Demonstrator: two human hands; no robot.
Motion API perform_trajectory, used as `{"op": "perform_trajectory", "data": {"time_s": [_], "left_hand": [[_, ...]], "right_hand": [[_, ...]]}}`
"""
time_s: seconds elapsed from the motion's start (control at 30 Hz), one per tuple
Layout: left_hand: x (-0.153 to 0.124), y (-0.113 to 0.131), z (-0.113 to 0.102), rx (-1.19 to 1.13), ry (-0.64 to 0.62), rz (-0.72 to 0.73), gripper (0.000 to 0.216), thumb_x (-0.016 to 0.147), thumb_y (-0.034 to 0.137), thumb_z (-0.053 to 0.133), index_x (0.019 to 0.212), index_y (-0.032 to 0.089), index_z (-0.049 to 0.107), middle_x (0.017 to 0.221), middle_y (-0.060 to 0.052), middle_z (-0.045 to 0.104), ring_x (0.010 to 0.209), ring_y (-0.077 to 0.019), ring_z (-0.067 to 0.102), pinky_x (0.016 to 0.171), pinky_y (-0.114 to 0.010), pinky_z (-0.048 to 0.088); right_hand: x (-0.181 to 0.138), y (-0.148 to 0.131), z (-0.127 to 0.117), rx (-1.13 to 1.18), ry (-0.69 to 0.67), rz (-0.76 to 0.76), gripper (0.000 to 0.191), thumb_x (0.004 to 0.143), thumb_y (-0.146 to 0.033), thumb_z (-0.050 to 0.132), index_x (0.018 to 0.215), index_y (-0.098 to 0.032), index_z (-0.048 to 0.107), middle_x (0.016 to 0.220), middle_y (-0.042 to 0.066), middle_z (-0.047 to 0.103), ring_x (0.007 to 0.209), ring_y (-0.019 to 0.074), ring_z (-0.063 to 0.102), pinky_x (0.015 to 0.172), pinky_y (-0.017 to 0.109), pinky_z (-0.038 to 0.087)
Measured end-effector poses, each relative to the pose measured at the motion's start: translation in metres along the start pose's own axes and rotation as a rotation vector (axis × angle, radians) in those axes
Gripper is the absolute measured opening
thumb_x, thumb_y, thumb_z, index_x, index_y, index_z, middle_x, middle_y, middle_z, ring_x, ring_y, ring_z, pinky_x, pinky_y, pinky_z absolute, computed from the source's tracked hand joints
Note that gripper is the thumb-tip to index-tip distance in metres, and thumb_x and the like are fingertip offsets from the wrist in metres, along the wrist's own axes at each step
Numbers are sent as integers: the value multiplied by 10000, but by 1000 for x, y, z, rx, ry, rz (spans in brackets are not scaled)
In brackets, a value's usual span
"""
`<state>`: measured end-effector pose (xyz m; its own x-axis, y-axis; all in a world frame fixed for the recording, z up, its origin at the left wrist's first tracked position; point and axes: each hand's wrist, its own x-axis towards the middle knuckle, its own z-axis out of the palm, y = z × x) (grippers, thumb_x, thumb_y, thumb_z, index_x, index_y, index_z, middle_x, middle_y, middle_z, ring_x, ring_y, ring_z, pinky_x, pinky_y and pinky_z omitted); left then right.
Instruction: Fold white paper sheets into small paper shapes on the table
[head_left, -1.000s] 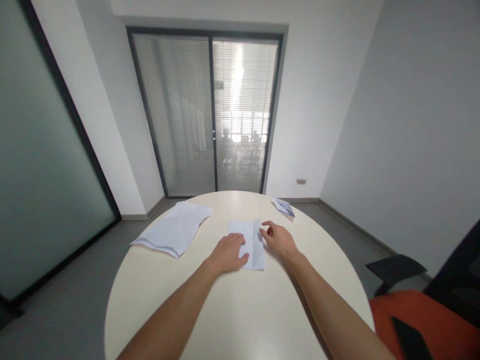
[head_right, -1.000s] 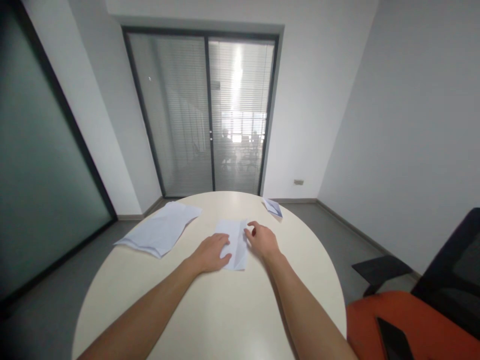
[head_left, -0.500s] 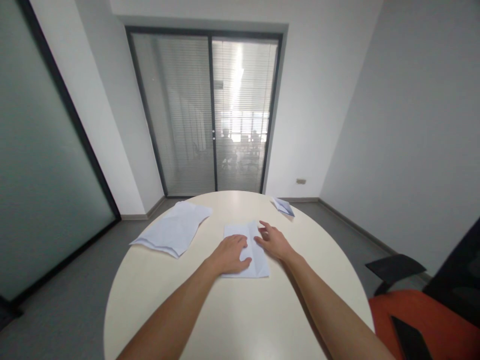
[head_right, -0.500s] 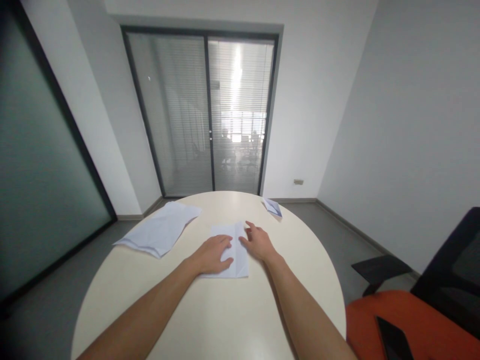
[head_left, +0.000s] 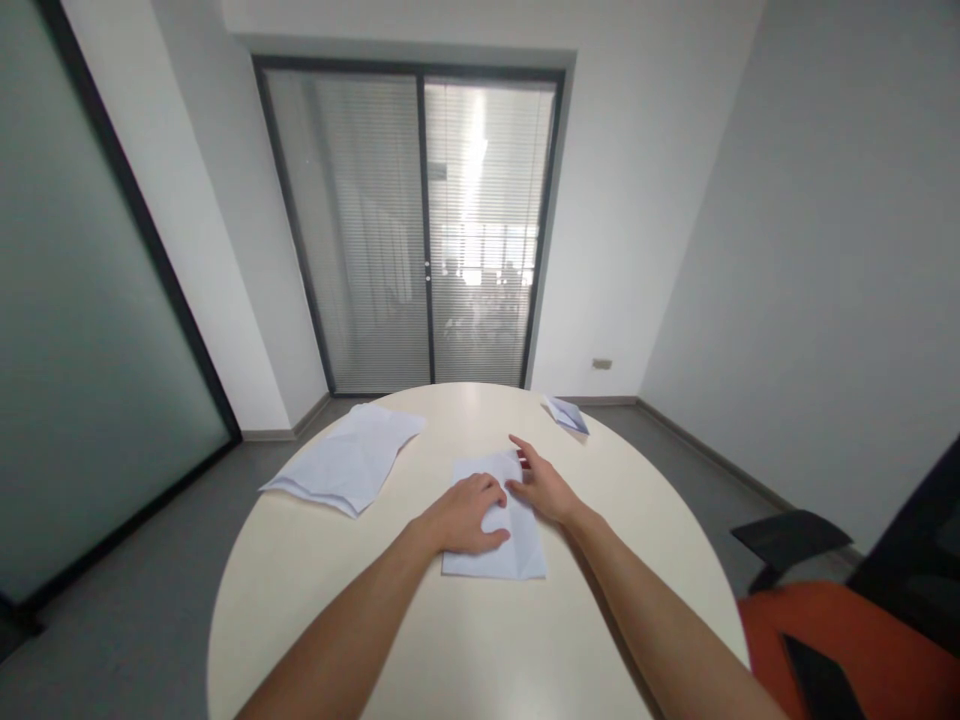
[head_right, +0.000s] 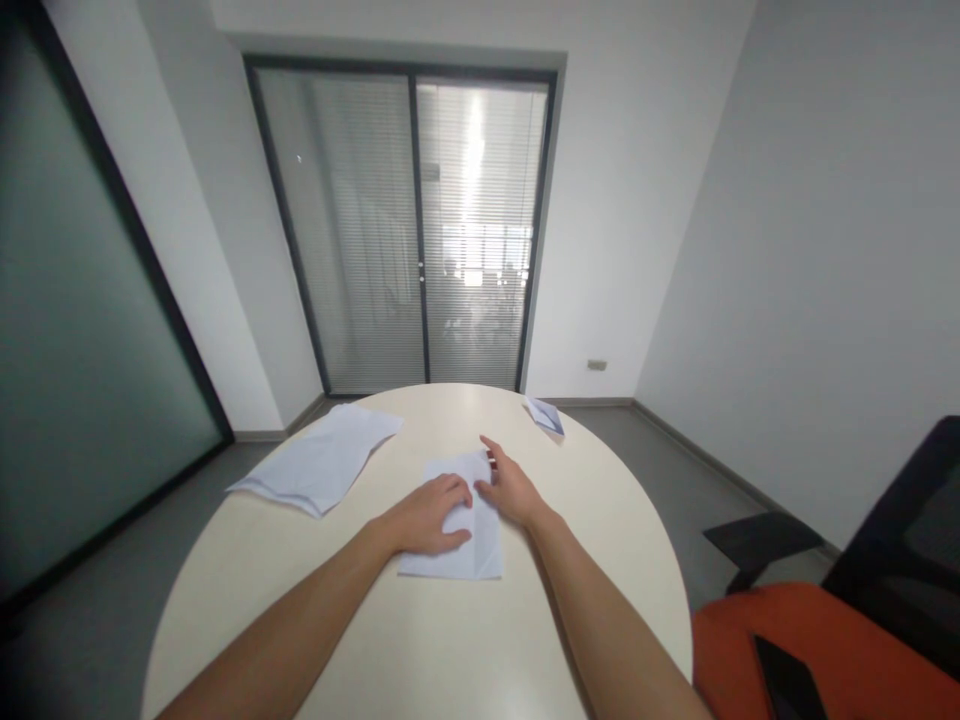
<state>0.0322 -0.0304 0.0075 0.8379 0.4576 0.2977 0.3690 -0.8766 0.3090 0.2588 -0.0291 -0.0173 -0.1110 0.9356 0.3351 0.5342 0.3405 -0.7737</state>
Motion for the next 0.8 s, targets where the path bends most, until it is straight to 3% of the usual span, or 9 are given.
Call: {"op": "perform_trajectory", "data": {"time_s": [0.23, 0.33, 0.5, 0.67, 0.8], "left_hand": [[1, 2, -1, -30, -4, 15, 363, 773, 363, 719, 1079, 224, 581, 1141, -76, 593, 1119, -274, 546, 992, -407, 463], [1, 3, -2, -49, -1, 16, 348, 768, 343, 721, 1064, 214, 591, 1151, -86, 595, 1121, -274, 556, 1007, -413, 463], [-1, -2, 1, -47, 2, 10, 376, 780, 357, 711, 1105, 214, 585, 1247, -103, 589, 1257, -290, 503, 1090, -424, 415], [-4, -5, 5, -1, -53, -50, 423, 807, 411, 690, 1172, 236, 568, 1500, -103, 460, 1444, -350, 334, 1184, -529, 284], [-4, -5, 5, 16, -104, -77, 552, 837, 449, 653, 1325, 227, 520, 1548, -123, 418, 1470, -364, 294, 1187, -573, 252]], "right_hand": [[0, -4, 0, -5, 1, -120, 683, 799, -187, 644, 1448, -259, 446, 1319, 87, 620, 1182, 231, 603, 1051, 439, 451], [-2, -13, -1, -57, -39, -144, 615, 787, -205, 667, 1387, -230, 531, 1255, 89, 667, 1137, 245, 628, 1042, 436, 451], [-2, -19, -6, -328, -89, -93, 318, 834, -252, 628, 1139, -190, 690, 1125, 100, 722, 1071, 257, 640, 986, 380, 465], [-4, -8, -14, -486, -26, 41, 593, 875, -298, 603, 1432, -134, 482, 1247, 158, 675, 1125, 266, 636, 1002, 390, 466], [-2, -5, -15, -556, 37, -45, 558, 877, -250, 568, 1417, -125, 509, 1388, 164, 594, 1302, 283, 528, 1125, 436, 377]]}}
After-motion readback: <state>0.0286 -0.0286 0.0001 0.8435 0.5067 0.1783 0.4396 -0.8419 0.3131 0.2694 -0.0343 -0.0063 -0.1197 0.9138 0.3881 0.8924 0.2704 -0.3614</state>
